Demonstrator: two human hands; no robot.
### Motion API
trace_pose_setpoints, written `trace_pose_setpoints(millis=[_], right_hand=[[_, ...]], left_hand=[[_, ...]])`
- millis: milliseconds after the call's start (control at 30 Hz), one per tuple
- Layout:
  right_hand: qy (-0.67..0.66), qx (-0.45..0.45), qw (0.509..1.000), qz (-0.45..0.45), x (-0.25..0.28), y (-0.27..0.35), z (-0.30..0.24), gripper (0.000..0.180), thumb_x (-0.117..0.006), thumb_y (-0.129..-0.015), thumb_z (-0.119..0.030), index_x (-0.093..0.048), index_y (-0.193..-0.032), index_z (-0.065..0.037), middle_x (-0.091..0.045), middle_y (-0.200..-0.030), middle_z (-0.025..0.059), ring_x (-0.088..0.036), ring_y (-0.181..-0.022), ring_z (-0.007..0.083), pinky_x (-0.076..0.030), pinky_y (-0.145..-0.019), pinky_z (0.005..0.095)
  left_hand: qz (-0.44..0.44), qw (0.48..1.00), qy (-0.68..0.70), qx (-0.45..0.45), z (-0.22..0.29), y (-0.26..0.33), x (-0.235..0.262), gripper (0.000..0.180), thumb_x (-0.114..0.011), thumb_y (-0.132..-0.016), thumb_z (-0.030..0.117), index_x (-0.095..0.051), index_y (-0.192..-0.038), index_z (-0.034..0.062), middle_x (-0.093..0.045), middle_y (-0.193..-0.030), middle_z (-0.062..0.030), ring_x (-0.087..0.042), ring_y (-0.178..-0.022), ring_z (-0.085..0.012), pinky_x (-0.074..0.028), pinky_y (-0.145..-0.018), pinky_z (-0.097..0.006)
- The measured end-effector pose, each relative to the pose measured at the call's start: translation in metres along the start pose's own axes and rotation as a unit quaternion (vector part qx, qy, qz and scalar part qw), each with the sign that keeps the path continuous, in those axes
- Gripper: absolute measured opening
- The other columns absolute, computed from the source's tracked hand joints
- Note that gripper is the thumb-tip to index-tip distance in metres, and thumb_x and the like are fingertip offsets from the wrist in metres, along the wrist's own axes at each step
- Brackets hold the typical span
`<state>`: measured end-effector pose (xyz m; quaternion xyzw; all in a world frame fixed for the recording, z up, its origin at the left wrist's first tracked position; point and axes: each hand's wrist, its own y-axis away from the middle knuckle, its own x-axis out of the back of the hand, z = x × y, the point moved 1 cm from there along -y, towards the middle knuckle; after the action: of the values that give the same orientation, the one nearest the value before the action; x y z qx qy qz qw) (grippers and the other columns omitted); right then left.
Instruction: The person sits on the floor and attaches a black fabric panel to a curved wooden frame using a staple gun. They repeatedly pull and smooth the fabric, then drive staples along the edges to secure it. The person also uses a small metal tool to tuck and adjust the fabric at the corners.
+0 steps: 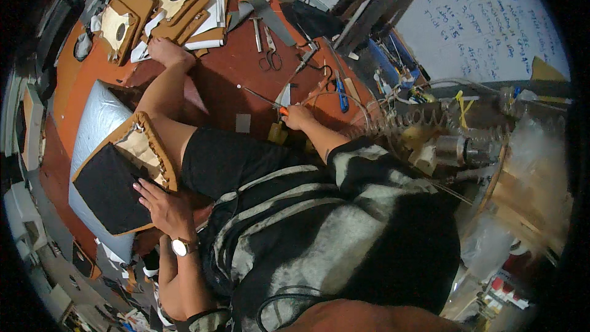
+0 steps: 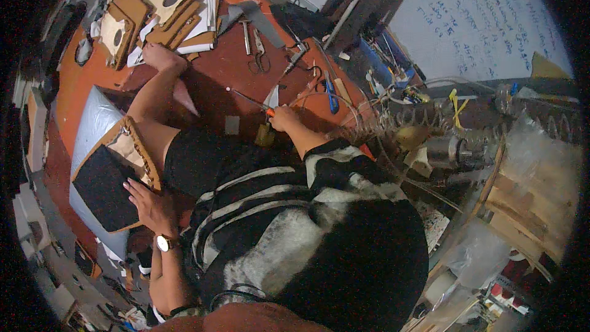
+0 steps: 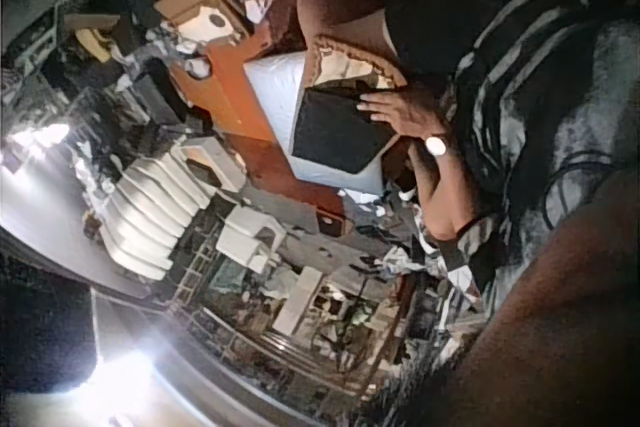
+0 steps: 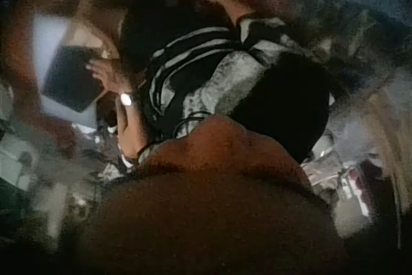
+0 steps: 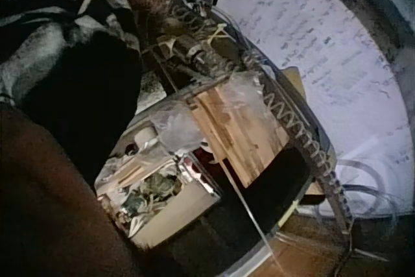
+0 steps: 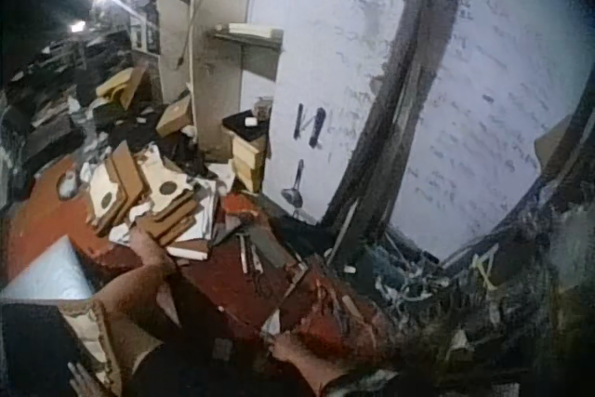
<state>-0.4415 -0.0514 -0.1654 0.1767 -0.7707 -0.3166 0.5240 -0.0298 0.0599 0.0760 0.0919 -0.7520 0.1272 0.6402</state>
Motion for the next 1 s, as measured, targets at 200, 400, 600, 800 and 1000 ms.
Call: trace_pose_setpoints(millis=[200, 400, 600, 800, 1000], right_hand=[[-0.022, 0.018, 0.999, 0.022, -0.002, 0.003, 0.001, 0.05, -0.07, -0.099, -0.044, -0.069, -0.133, -0.007, -0.069, -0.133, 0.0222, -0.066, -0.124, 0.0424, -0.054, -0.104, 0.0523], [-0.39, 0.119, 0.884, 0.23, 0.038, -0.034, 0.011, 0.047, -0.075, -0.099, -0.041, -0.07, -0.127, -0.004, -0.072, -0.128, 0.0144, -0.07, -0.115, 0.0305, -0.055, -0.101, 0.0446], [-0.298, -0.052, 0.777, 0.553, 0.186, -0.101, 0.24, 0.027, -0.074, -0.086, -0.019, -0.075, -0.111, -0.009, -0.078, -0.1, 0.0132, -0.074, -0.096, 0.0288, -0.058, -0.087, 0.0404], [-0.04, -0.258, 0.871, 0.417, 0.235, -0.082, 0.354, 0.038, -0.067, -0.096, -0.026, -0.072, -0.133, -0.02, -0.072, -0.129, 0.0195, -0.071, -0.117, 0.041, -0.058, -0.099, 0.053], [0.031, -0.253, 0.893, 0.37, 0.253, -0.093, 0.378, 0.039, -0.067, -0.096, -0.026, -0.07, -0.132, -0.015, -0.072, -0.126, 0.0216, -0.071, -0.115, 0.0422, -0.057, -0.099, 0.0534]], left_hand=[[-0.016, 0.999, -0.005, 0.035, 0.007, 0.0, 0.008, 0.071, -0.057, -0.097, 0.017, -0.036, -0.159, -0.0111, -0.041, -0.165, -0.0307, -0.043, -0.154, -0.0386, -0.04, -0.126, -0.044], [0.035, 0.997, -0.055, -0.028, -0.003, 0.002, -0.003, 0.073, -0.061, -0.094, 0.016, -0.038, -0.159, -0.0072, -0.045, -0.163, -0.0296, -0.052, -0.146, -0.0398, -0.045, -0.122, -0.044], [-0.043, 0.999, 0.017, 0.023, -0.007, -0.005, 0.043, 0.079, -0.066, -0.09, 0.015, -0.038, -0.163, 0.0021, -0.043, -0.168, -0.02, -0.051, -0.146, -0.0442, -0.049, -0.115, -0.049], [-0.056, 0.997, 0.055, 0.007, -0.033, 0.01, 0.043, 0.096, -0.079, -0.079, 0.017, -0.036, -0.162, -0.004, -0.039, -0.169, -0.0262, -0.047, -0.149, -0.0448, -0.045, -0.119, -0.048], [-0.103, 0.992, 0.052, 0.046, -0.026, 0.012, 0.049, 0.096, -0.082, -0.084, 0.019, -0.033, -0.162, -0.0085, -0.036, -0.168, -0.0299, -0.042, -0.153, -0.0439, -0.042, -0.122, -0.046]])
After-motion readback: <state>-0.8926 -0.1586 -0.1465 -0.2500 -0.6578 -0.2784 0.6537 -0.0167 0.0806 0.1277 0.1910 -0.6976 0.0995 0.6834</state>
